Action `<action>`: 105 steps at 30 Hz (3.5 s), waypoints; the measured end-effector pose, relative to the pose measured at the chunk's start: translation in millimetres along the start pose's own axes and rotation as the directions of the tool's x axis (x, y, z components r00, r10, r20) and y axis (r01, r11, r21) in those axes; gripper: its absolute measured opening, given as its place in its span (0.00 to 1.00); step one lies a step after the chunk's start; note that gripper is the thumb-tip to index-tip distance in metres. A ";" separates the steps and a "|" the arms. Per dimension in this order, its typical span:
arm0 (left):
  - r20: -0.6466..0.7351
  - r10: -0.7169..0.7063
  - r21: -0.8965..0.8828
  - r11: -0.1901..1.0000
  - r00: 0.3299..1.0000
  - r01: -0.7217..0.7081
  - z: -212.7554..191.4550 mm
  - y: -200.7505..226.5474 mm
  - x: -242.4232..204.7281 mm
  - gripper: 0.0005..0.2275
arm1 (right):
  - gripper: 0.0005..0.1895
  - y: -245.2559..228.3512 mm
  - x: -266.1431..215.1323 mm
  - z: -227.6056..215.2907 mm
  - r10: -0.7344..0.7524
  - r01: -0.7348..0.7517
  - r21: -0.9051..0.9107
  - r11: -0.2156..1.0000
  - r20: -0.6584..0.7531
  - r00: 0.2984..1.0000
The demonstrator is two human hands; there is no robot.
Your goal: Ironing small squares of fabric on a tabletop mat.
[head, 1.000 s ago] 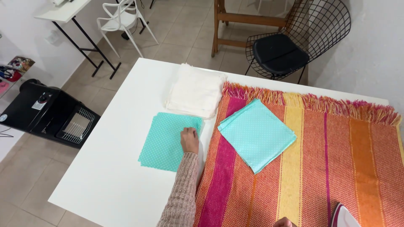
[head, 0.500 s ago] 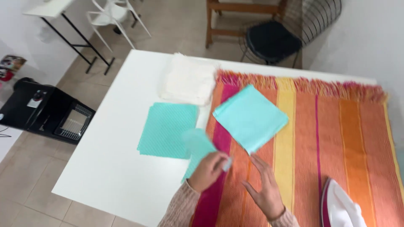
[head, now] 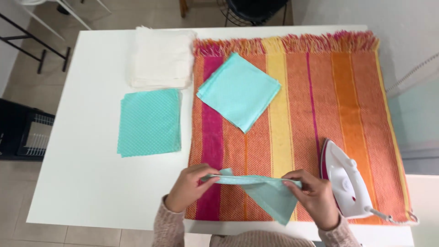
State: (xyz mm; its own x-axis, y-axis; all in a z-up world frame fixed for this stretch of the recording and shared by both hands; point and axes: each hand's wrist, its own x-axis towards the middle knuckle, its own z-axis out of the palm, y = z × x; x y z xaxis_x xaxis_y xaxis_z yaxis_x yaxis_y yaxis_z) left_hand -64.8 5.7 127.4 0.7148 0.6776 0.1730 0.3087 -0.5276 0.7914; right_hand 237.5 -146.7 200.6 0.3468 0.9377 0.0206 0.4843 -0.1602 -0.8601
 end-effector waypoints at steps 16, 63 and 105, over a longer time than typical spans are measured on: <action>-0.278 0.340 0.154 0.939 0.898 -0.307 62.5 -6.9 7.5 0.19 | 0.11 65.3 -27.0 -17.8 -0.323 0.211 -0.308 0.928 -0.378 0.868; -0.270 -0.239 -0.228 0.957 0.933 0.179 144.1 -52.4 -42.7 0.18 | 0.25 149.7 52.7 71.8 0.552 -0.426 -0.459 0.780 0.183 0.813; -0.274 -0.275 -0.277 0.940 0.922 0.198 139.0 -46.1 -41.9 0.19 | 0.35 107.9 48.3 99.5 0.493 -0.278 -0.553 0.786 0.289 0.820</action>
State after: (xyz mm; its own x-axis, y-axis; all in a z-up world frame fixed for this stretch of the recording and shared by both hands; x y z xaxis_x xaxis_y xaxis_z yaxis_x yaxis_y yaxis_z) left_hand -21.7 -69.6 2.2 0.4018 0.9100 0.1026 0.2579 -0.2199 0.9408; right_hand 226.5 -88.0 58.1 0.2911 0.7794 -0.5548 0.7281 -0.5566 -0.4000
